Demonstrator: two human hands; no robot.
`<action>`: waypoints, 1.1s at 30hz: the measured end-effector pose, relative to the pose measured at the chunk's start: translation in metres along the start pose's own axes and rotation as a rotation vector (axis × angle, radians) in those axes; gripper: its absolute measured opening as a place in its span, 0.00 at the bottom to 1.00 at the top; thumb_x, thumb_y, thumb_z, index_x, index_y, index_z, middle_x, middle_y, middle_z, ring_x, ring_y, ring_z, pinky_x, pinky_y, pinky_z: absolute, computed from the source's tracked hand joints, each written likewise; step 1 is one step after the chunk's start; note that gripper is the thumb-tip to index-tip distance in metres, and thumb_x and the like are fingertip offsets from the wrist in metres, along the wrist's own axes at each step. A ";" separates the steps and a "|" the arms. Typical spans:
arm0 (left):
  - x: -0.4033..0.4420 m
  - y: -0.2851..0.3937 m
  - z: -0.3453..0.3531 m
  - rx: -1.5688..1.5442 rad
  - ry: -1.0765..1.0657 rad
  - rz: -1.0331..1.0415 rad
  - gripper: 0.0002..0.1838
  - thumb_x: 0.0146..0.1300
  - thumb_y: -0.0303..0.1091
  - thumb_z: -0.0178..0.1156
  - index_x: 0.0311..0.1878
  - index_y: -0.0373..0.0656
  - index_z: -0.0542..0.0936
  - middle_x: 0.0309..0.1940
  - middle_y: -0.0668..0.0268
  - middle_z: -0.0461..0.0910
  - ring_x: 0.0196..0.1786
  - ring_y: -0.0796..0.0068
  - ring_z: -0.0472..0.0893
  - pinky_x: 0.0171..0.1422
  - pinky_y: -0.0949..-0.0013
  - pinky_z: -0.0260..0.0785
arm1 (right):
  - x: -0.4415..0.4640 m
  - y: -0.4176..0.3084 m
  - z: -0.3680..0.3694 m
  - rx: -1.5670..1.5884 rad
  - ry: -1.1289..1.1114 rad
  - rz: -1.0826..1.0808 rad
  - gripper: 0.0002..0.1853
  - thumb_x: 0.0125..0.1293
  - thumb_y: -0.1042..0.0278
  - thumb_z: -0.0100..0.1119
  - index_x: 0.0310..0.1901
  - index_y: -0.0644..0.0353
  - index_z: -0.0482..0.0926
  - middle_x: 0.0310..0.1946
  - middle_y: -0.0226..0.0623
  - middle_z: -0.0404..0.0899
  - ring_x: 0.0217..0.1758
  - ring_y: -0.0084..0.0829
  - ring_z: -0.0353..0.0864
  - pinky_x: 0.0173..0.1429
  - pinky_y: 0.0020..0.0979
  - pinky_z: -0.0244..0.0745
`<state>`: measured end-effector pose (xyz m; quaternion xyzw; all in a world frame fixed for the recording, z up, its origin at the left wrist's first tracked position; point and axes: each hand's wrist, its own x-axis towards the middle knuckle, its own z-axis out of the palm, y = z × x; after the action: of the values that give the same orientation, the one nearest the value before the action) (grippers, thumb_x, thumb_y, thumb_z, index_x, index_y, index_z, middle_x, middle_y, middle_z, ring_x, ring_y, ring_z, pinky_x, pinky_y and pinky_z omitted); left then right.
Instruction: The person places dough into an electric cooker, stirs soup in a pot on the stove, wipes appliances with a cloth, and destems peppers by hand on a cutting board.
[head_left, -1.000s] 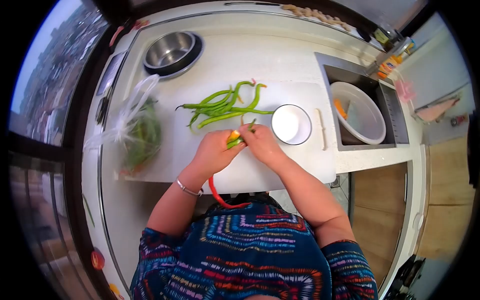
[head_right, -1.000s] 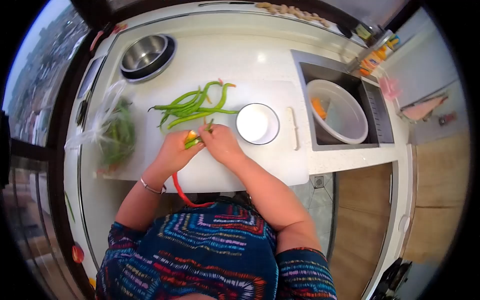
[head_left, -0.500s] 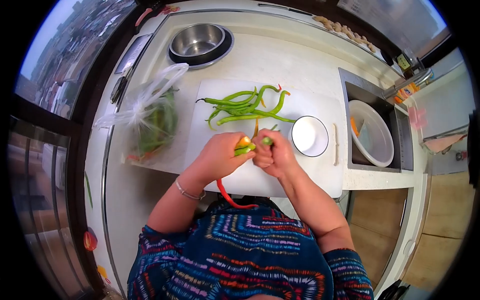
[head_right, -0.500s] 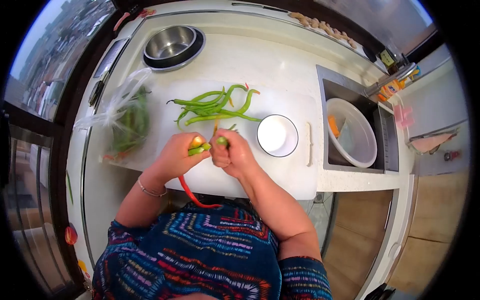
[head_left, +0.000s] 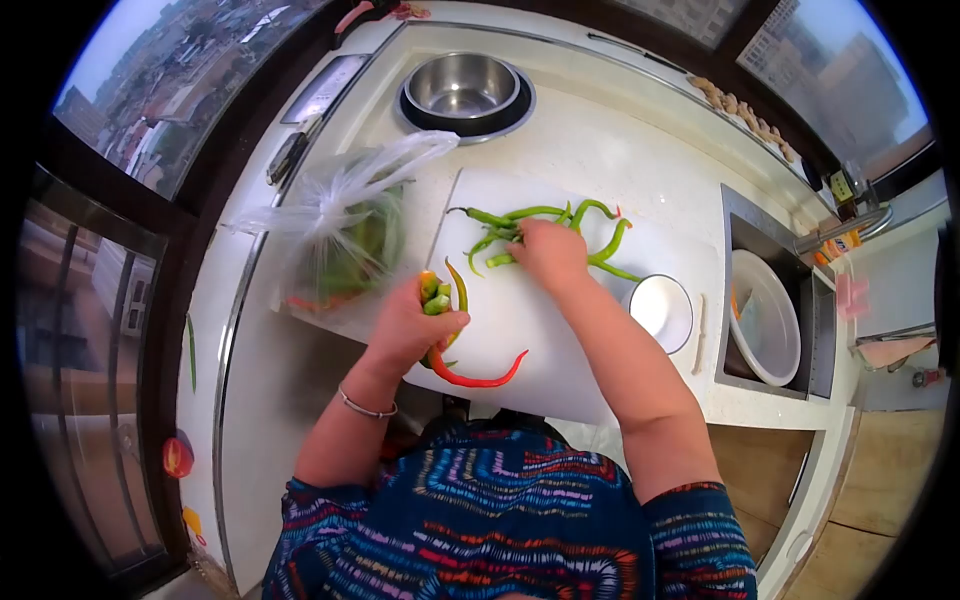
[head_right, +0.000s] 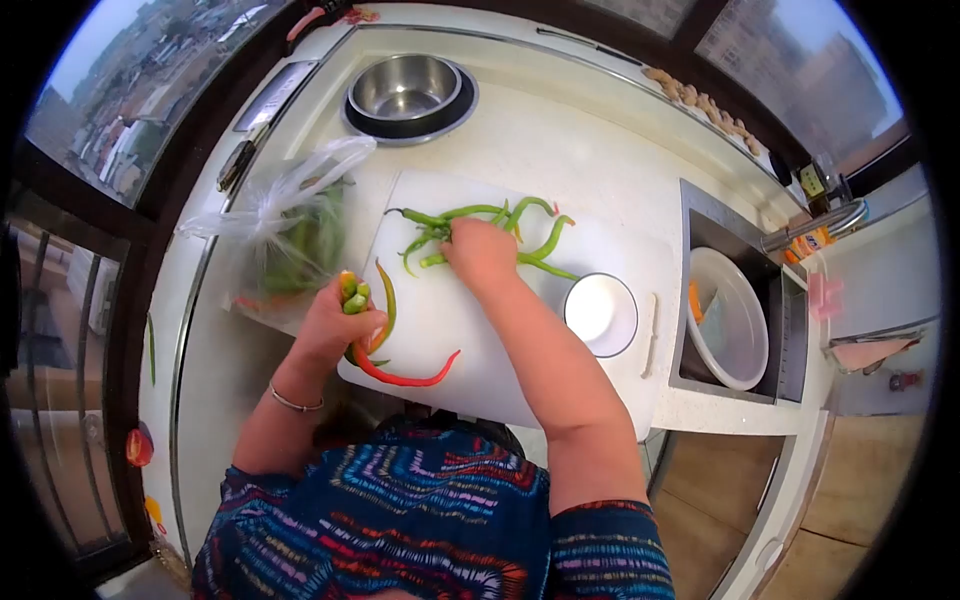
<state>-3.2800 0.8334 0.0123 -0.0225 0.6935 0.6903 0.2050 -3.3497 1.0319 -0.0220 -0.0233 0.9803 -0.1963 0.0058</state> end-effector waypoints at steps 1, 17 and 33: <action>0.000 0.001 0.001 0.003 0.003 0.011 0.11 0.49 0.22 0.62 0.33 0.38 0.68 0.19 0.69 0.70 0.18 0.82 0.70 0.20 0.78 0.62 | 0.007 -0.001 0.005 -0.147 -0.076 -0.003 0.10 0.54 0.58 0.56 0.32 0.53 0.76 0.27 0.36 0.78 0.34 0.38 0.78 0.35 0.38 0.71; 0.056 0.165 0.036 0.168 0.608 1.231 0.19 0.43 0.28 0.71 0.35 0.40 0.71 0.25 0.66 0.72 0.26 0.77 0.72 0.32 0.75 0.67 | -0.068 0.014 -0.127 0.808 0.541 -0.005 0.07 0.54 0.74 0.61 0.27 0.61 0.70 0.19 0.27 0.69 0.24 0.17 0.65 0.28 0.21 0.61; 0.130 0.109 0.085 0.831 -0.190 0.880 0.15 0.52 0.35 0.61 0.42 0.39 0.75 0.40 0.58 0.76 0.47 0.65 0.75 0.53 0.68 0.66 | -0.096 0.046 -0.104 1.577 0.319 0.324 0.10 0.63 0.61 0.52 0.32 0.58 0.69 0.16 0.27 0.66 0.16 0.16 0.59 0.18 0.17 0.51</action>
<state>-3.4120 0.9529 0.0780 0.4094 0.8278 0.3808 -0.0468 -3.2575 1.1187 0.0564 0.1576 0.5345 -0.8253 -0.0909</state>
